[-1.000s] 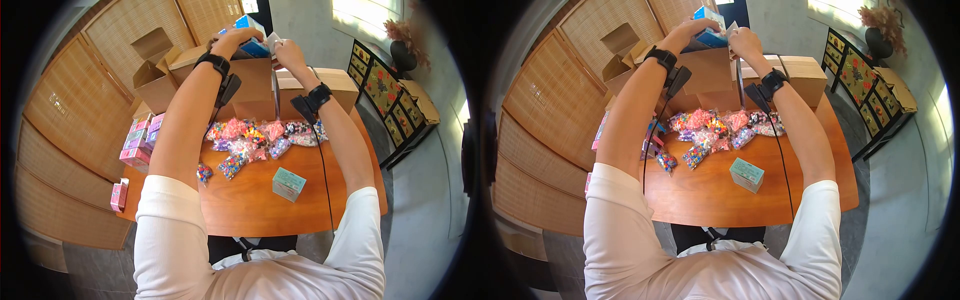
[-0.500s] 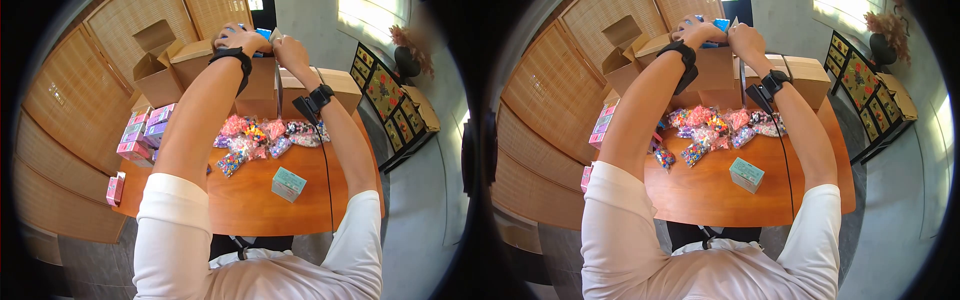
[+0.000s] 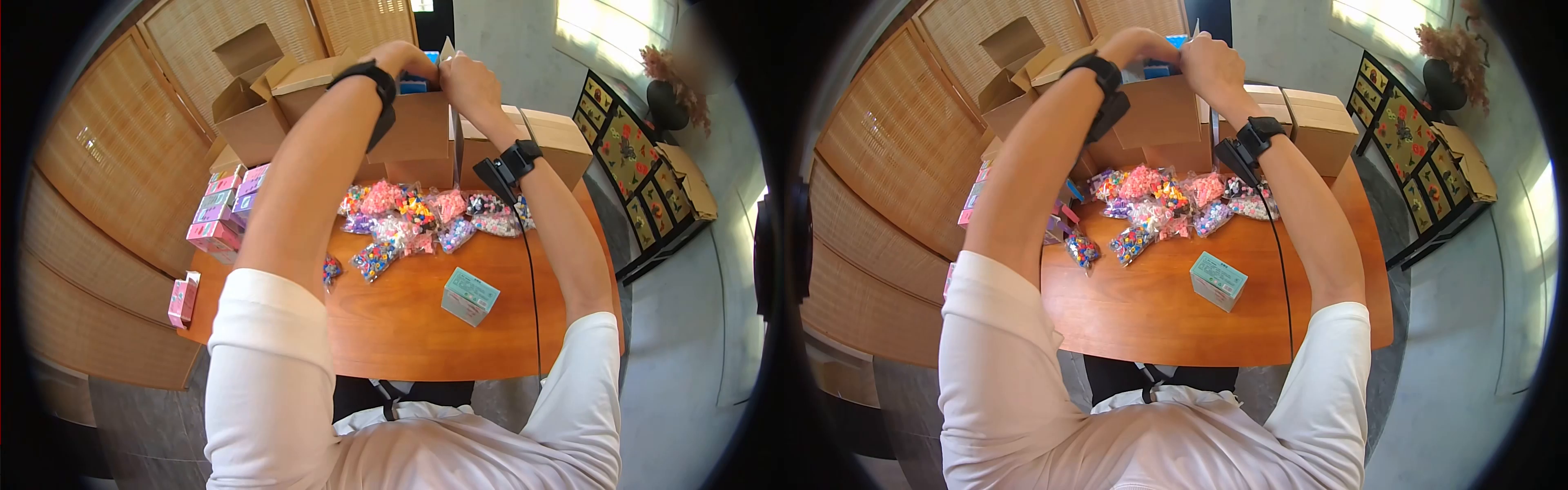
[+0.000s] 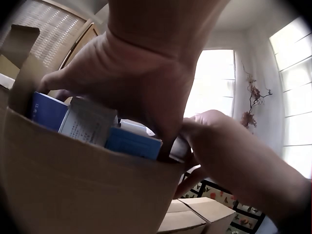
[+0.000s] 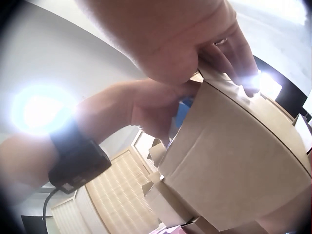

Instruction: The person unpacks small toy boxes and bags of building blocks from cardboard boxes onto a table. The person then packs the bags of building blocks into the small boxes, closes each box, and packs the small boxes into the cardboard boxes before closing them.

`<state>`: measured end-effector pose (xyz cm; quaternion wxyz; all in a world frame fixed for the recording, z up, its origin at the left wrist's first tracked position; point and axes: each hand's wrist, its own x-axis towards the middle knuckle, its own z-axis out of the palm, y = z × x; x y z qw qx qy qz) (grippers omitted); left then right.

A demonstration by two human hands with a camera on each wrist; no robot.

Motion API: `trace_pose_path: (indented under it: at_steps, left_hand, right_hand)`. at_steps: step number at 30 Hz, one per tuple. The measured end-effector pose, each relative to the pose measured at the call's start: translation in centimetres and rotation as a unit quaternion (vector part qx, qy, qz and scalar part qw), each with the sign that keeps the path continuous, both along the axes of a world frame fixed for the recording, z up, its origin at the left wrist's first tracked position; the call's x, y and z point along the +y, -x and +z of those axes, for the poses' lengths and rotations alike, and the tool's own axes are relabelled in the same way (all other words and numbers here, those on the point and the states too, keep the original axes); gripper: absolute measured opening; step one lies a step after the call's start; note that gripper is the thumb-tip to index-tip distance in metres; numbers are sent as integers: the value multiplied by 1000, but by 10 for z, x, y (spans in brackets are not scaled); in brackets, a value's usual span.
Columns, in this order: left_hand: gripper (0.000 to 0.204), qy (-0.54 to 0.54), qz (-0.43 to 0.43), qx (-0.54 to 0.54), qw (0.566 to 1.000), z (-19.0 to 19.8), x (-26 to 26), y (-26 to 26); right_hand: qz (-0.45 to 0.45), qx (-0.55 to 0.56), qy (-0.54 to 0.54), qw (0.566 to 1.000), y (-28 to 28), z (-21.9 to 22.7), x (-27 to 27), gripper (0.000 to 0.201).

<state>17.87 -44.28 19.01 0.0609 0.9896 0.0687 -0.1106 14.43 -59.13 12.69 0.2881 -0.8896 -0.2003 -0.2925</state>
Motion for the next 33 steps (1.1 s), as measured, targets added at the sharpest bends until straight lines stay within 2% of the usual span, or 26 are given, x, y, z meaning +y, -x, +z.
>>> trace_pose_path:
  at_steps: [1, 2, 4, 6, 7, 8, 9, 10, 11, 12, 13, 14, 16, 17, 18, 19, 20, 21, 22, 24, 26, 28, 29, 31, 32, 33]
  left_hand:
    - [72, -47, 56, -21, 997, -20, 2, -20]
    - [79, -93, 113, -42, 988, -21, -3, -12]
    - [90, 127, 200, -188, 953, -46, -15, 40]
    - [82, 80, 227, -130, 962, -51, -17, 11]
    - [82, 81, 222, -132, 963, -76, 14, -7]
    - [70, 33, 137, -86, 986, -94, 28, -44]
    - [59, -17, 50, -40, 998, -89, 40, -119]
    - [59, -16, 46, -41, 998, -77, 33, -103]
    - [54, -28, -23, -70, 997, -52, 19, -65]
    - [50, -38, -91, -99, 990, -26, 5, -21]
    - [52, -27, -92, -134, 986, -3, -11, 16]
    - [52, -26, -94, -137, 986, 4, -9, 28]
    - [48, 44, -131, -259, 956, 13, 11, 44]
    - [48, 103, -172, -357, 912, 3, 25, 53]
    - [48, 106, -171, -358, 912, -2, 33, 66]
    - [44, 66, -167, -409, 895, -8, 40, 79]
    - [40, 26, -163, -459, 873, -15, 45, 90]
    - [40, 32, -163, -459, 873, -22, 50, 101]
    - [38, 12, -160, -447, 880, -30, 56, 111]
    - [36, -6, -161, -434, 886, -49, 59, 124]
    - [35, -77, -190, -518, 831, -67, 65, 130]
    - [36, -79, -187, -532, 822, -71, 62, 143]
    - [37, -78, -187, -543, 815, -72, 60, 150]
    - [39, -53, -181, -529, 827, -75, 63, 154]
    - [40, -25, -173, -513, 840, -77, 64, 155]
    - [40, -27, -176, -515, 839, -78, 65, 157]
  right_hand:
    - [-1, 9, -11, 1000, 0, 0, 2, 39]
    - [0, 7, -10, 1000, 0, 0, 2, 39]
    - [7, 21, -15, 1000, -1, 0, 2, 42]
    - [11, 15, -6, 1000, -5, -3, 2, 44]
    - [15, 12, 2, 1000, -7, -3, 0, 46]
    - [10, 11, 3, 1000, -5, 0, -3, 46]
    - [20, 45, -1, 999, 0, 4, -7, 53]
    - [31, 79, -5, 996, 5, 7, -10, 59]
    - [27, 77, -6, 997, 10, 7, -16, 59]
    - [64, 15, -59, 996, 18, 3, -26, 60]
    - [103, -49, -111, 987, 30, 0, -37, 62]
    - [158, -12, -136, 978, 58, 5, -53, 60]
    - [246, 72, -183, 949, 117, -1, -86, 57]
    - [276, 120, -206, 931, 142, -12, -99, 57]
    - [283, 165, -155, 932, 173, -19, -108, 62]
    - [287, 210, -102, 929, 201, -26, -116, 68]
    - [298, 172, -13, 939, 221, -38, -119, 81]
    - [285, 145, 104, 942, 227, -63, -124, 84]
    - [271, 95, 158, 945, 233, -90, -124, 76]
    - [248, 253, 157, 922, 233, -117, -122, 58]
    - [248, 229, 142, 930, 227, -104, -123, 49]
    - [251, 154, 92, 951, 220, -71, -114, 36]
    - [230, 161, 71, 957, 217, -45, -110, 36]
    - [248, 125, -30, 960, 199, 4, -99, 37]
    - [232, 66, -65, 968, 187, 28, -90, 38]
    - [276, -1, -129, 952, 159, 46, -78, 39]
